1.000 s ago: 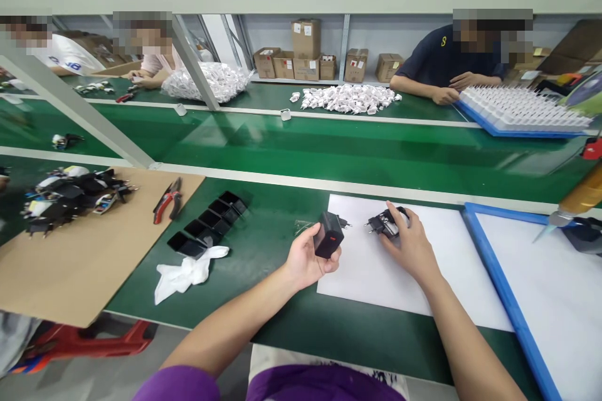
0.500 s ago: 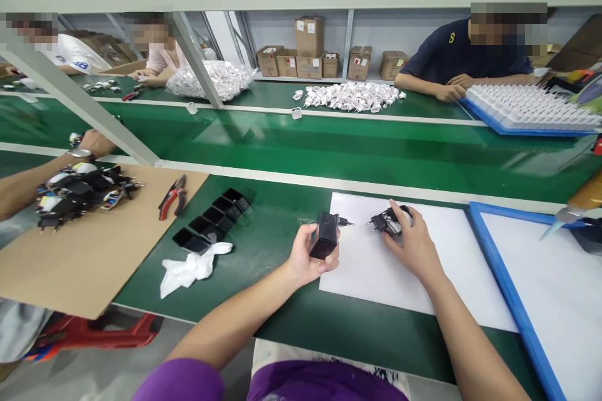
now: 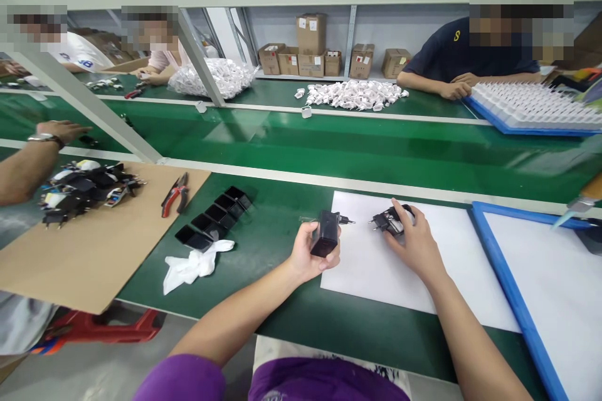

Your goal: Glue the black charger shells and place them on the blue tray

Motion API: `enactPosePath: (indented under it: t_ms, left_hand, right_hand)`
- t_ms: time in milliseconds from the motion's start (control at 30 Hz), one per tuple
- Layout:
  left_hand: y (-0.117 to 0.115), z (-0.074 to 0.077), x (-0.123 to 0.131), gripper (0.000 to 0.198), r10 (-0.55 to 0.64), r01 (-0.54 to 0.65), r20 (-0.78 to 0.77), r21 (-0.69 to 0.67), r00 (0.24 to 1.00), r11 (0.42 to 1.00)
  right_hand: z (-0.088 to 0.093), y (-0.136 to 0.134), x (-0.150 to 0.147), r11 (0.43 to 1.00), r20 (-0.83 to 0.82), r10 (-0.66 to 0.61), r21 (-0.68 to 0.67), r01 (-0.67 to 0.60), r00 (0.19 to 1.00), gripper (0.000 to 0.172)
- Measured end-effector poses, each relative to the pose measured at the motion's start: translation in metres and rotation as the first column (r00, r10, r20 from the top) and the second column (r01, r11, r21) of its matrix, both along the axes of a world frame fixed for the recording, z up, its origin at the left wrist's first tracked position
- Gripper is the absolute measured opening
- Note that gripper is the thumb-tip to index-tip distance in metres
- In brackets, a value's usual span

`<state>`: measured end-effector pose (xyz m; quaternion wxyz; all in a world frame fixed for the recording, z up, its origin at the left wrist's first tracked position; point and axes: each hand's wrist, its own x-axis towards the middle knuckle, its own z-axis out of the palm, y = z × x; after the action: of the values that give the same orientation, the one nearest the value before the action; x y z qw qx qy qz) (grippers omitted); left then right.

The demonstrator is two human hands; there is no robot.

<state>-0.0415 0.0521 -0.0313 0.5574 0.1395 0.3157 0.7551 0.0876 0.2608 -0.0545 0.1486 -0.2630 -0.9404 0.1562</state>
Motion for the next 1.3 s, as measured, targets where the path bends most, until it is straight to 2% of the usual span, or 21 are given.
enactPosePath:
  t_ms: [67,133,233,300,367,433,500,567,633,700,767,867,967,1033,1133,1200,1300]
  left_hand:
    - [0.001,0.000,-0.001,0.046,0.030,-0.039,-0.115,-0.082,0.993,0.996]
    - [0.003,0.000,-0.001,0.050,0.032,-0.113,-0.342,-0.220,0.939,0.969]
    - [0.006,0.001,0.004,0.042,-0.039,-0.210,-0.608,-0.333,0.793,0.919]
    - [0.007,0.002,0.007,0.036,-0.083,-0.233,-0.697,-0.347,0.713,0.909]
    - [0.007,0.001,0.006,0.034,-0.156,-0.259,-0.792,-0.369,0.590,0.893]
    - [0.009,-0.003,0.001,0.032,-0.301,-0.344,-0.915,-0.383,0.269,0.857]
    - [0.012,-0.008,-0.005,0.034,-0.370,-0.379,-0.929,-0.347,0.012,0.858]
    - [0.014,-0.011,-0.009,0.036,-0.390,-0.380,-0.909,-0.311,-0.150,0.871]
    - [0.013,-0.013,-0.012,0.038,-0.384,-0.366,-0.893,-0.284,-0.236,0.886]
    - [0.010,-0.015,-0.014,0.039,-0.371,-0.347,-0.886,-0.267,-0.279,0.899]
    - [0.008,-0.016,-0.016,0.040,-0.372,-0.330,-0.878,-0.270,-0.302,0.905]
    - [0.008,-0.017,-0.018,0.041,-0.391,-0.316,-0.865,-0.293,-0.314,0.903]
    - [0.010,-0.019,-0.019,0.044,-0.398,-0.317,-0.868,-0.304,-0.296,0.898]
    - [0.010,-0.020,-0.020,0.044,-0.398,-0.324,-0.875,-0.305,-0.275,0.896]
    - [0.011,-0.023,-0.021,0.044,-0.377,-0.350,-0.896,-0.284,-0.236,0.893]
    - [0.011,-0.024,-0.023,0.043,-0.364,-0.351,-0.907,-0.277,-0.212,0.895]
    - [0.012,-0.020,-0.024,0.043,-0.359,-0.329,-0.914,-0.286,-0.187,0.900]
  right_hand:
    - [0.002,0.001,0.000,0.998,-0.033,0.021,-0.058,-0.023,0.999,0.065]
    - [0.004,0.003,-0.001,0.991,-0.084,0.043,-0.124,-0.053,0.996,0.063]
    - [0.006,0.004,-0.004,0.983,-0.139,0.038,-0.173,-0.062,0.990,0.064]
    - [0.008,0.005,-0.008,0.981,-0.157,0.032,-0.183,-0.061,0.987,0.065]
    - [0.009,0.009,-0.014,0.978,-0.176,0.023,-0.199,-0.058,0.984,0.067]
    - [0.011,0.017,-0.021,0.972,-0.196,0.002,-0.231,-0.048,0.981,0.070]
    - [0.019,0.026,-0.021,0.960,-0.227,-0.001,-0.273,-0.062,0.974,0.071]
    - [0.033,0.030,-0.013,0.945,-0.271,0.029,-0.305,-0.115,0.962,0.071]
    - [0.052,0.028,0.008,0.929,-0.316,0.092,-0.315,-0.196,0.944,0.073]
    - [0.071,0.028,0.041,0.914,-0.350,0.147,-0.310,-0.262,0.925,0.078]
    - [0.081,0.035,0.081,0.916,-0.372,0.126,-0.313,-0.252,0.920,0.081]
    - [0.078,0.068,0.144,0.931,-0.381,-0.098,-0.362,-0.051,0.919,0.076]
    - [0.062,0.120,0.190,0.863,-0.342,-0.380,-0.465,0.197,0.859,0.070]
    - [0.052,0.156,0.207,0.782,-0.280,-0.515,-0.541,0.309,0.810,0.053]
    - [0.044,0.197,0.214,0.698,-0.217,-0.603,-0.610,0.375,0.768,0.034]
    - [0.044,0.214,0.212,0.697,-0.241,-0.611,-0.616,0.368,0.754,0.031]
    - [0.046,0.224,0.208,0.776,-0.389,-0.557,-0.559,0.292,0.734,0.031]
